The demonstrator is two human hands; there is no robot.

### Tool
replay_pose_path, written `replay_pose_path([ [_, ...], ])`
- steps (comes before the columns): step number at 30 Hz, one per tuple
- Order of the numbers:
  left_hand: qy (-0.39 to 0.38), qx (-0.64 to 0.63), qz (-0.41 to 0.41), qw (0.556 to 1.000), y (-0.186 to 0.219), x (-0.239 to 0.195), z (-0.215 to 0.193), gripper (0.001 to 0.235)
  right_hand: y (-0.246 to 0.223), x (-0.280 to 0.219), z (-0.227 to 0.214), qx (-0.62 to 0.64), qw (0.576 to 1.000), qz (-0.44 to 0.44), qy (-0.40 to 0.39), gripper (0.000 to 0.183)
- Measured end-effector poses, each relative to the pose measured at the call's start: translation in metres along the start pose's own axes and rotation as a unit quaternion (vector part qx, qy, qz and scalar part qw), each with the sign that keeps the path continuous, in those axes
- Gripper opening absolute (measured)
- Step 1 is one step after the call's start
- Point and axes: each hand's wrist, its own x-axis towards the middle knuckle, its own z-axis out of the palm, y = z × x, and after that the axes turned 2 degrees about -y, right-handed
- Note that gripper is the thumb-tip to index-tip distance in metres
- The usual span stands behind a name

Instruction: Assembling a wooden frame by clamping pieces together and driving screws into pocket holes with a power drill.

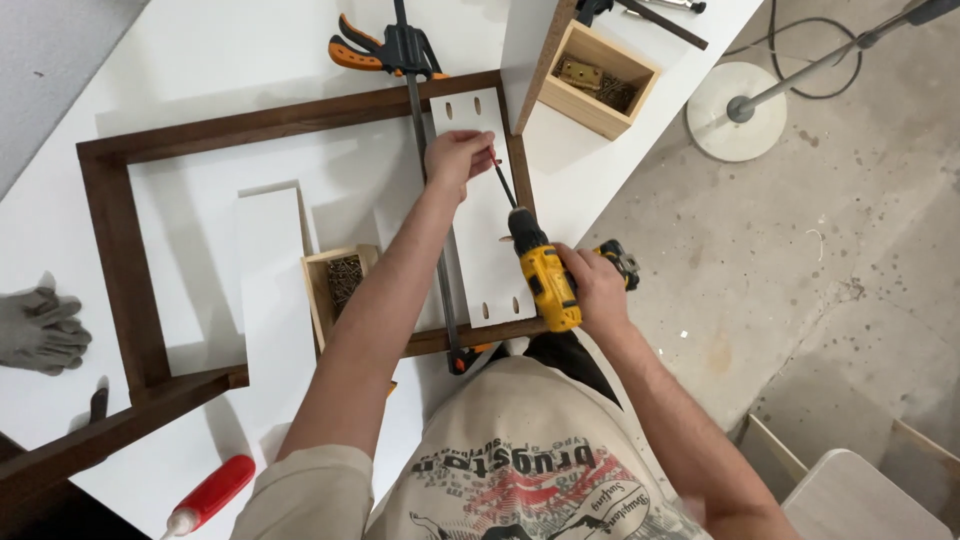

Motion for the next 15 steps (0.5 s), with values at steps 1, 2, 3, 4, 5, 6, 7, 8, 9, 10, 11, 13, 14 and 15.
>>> replay_pose_path([
  [1, 0.001, 0.001, -0.005, 1.000, -0.002, 0.007, 0.001, 0.040, -0.008, 0.010, -0.002, 0.001, 1.000, 0.003, -0.004, 0.042],
  [2, 0.012, -0.001, 0.006, 1.000, 0.000, 0.017, 0.005, 0.034, -0.014, 0.024, -0.004, -0.034, 0.999, -0.020, -0.010, 0.036],
  [3, 0.022, -0.003, 0.016, 1.000, 0.002, 0.027, 0.009, 0.029, -0.020, 0.038, -0.007, -0.069, 0.997, -0.042, -0.017, 0.033],
  [4, 0.022, -0.004, 0.017, 1.000, -0.006, 0.042, 0.010, 0.029, -0.018, 0.043, 0.000, -0.070, 0.997, -0.043, -0.016, 0.033],
  [5, 0.038, 0.004, 0.026, 0.999, -0.014, 0.056, 0.012, 0.028, -0.015, 0.047, 0.007, -0.081, 0.995, -0.051, -0.019, 0.036],
  [6, 0.055, 0.013, 0.035, 0.998, -0.021, 0.071, 0.013, 0.027, -0.014, 0.052, 0.014, -0.092, 0.994, -0.060, -0.023, 0.039],
  [7, 0.055, 0.013, 0.036, 0.998, -0.024, 0.077, 0.011, 0.027, -0.015, 0.056, 0.017, -0.092, 0.994, -0.060, -0.022, 0.039],
  [8, 0.063, 0.016, 0.035, 0.997, -0.028, 0.084, 0.009, 0.029, -0.015, 0.059, 0.019, -0.084, 0.994, -0.060, -0.020, 0.041],
  [9, 0.071, 0.020, 0.033, 0.997, -0.032, 0.090, 0.008, 0.031, -0.015, 0.062, 0.022, -0.077, 0.995, -0.061, -0.019, 0.043],
  [10, 0.072, 0.019, 0.035, 0.997, -0.034, 0.089, 0.006, 0.031, -0.014, 0.060, 0.026, -0.077, 0.995, -0.063, -0.018, 0.043],
  [11, 0.069, 0.015, 0.030, 0.997, -0.037, 0.088, 0.005, 0.034, -0.014, 0.057, 0.030, -0.083, 0.994, -0.062, -0.020, 0.043],
  [13, 0.065, 0.011, 0.033, 0.997, -0.032, 0.098, 0.007, 0.036, -0.011, 0.065, 0.034, -0.089, 0.994, -0.066, -0.016, 0.044],
  [14, 0.057, 0.018, 0.034, 0.998, -0.036, 0.102, 0.005, 0.035, -0.013, 0.064, 0.034, -0.090, 0.994, -0.057, -0.023, 0.044],
  [15, 0.049, 0.025, 0.034, 0.998, -0.041, 0.107, 0.003, 0.034, -0.014, 0.063, 0.035, -0.090, 0.994, -0.048, -0.029, 0.045],
])
